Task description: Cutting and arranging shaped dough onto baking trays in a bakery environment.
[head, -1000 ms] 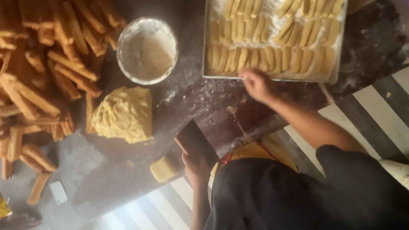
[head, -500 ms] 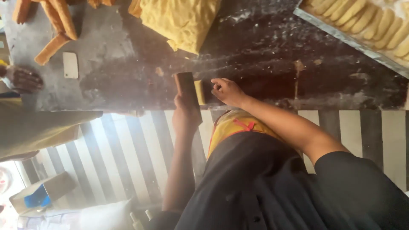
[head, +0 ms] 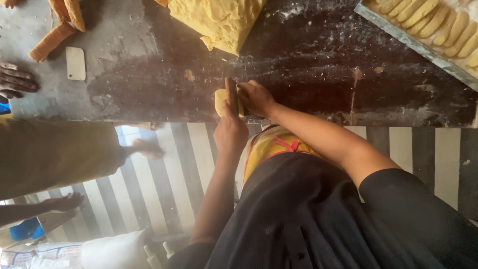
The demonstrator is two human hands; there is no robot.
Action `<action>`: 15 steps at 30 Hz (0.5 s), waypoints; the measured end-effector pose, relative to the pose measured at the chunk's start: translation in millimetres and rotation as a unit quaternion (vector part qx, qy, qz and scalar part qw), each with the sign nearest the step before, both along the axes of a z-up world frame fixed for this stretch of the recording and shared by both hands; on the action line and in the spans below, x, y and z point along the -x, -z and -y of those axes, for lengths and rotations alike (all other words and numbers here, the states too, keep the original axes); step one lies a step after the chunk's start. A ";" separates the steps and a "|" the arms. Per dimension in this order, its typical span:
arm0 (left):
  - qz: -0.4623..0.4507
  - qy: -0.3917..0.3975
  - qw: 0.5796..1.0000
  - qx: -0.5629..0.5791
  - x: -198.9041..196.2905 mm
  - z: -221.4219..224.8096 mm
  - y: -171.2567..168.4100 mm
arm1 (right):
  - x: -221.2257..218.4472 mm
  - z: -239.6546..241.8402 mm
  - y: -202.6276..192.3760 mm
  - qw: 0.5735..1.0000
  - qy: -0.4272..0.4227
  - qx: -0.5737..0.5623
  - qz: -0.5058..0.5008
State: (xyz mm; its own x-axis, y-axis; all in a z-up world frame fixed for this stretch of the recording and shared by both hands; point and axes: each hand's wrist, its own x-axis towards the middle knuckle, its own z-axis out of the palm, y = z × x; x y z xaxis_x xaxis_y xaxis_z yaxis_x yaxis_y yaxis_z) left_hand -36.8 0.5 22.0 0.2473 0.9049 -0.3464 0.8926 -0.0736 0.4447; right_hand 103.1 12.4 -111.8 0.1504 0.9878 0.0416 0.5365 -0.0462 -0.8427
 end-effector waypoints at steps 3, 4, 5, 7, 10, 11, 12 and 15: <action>-0.019 0.025 1.000 0.000 2.9 -8.4 30.0 | 1.4 -2.8 -15.1 1.000 -0.003 -0.019 -0.014; -0.019 0.023 1.000 0.003 -0.9 -17.9 38.2 | 1.8 -3.7 -18.4 1.000 -0.005 -0.017 -0.014; 0.000 -0.004 1.000 0.026 -4.0 -26.8 46.1 | 2.9 -4.1 -21.9 0.999 -0.014 0.035 -0.024; 0.026 -0.033 0.998 0.043 -12.6 -44.8 50.3 | 0.7 -9.0 -22.2 0.996 -0.026 0.080 -0.028; 0.074 -0.033 0.996 -0.031 -15.1 -46.3 37.3 | 3.3 -5.6 -15.9 0.995 -0.015 0.075 -0.057; 0.080 -0.031 0.996 -0.039 -13.9 -42.9 33.7 | 5.0 -6.9 -15.6 0.987 0.044 0.108 -0.112; 0.083 -0.028 0.995 -0.043 -11.1 -35.1 31.0 | 8.8 -3.0 -14.0 0.970 0.104 0.144 -0.168; 0.124 -0.024 0.990 -0.071 -2.5 -11.7 7.4 | 6.9 -4.6 42.6 0.882 0.136 0.176 -0.415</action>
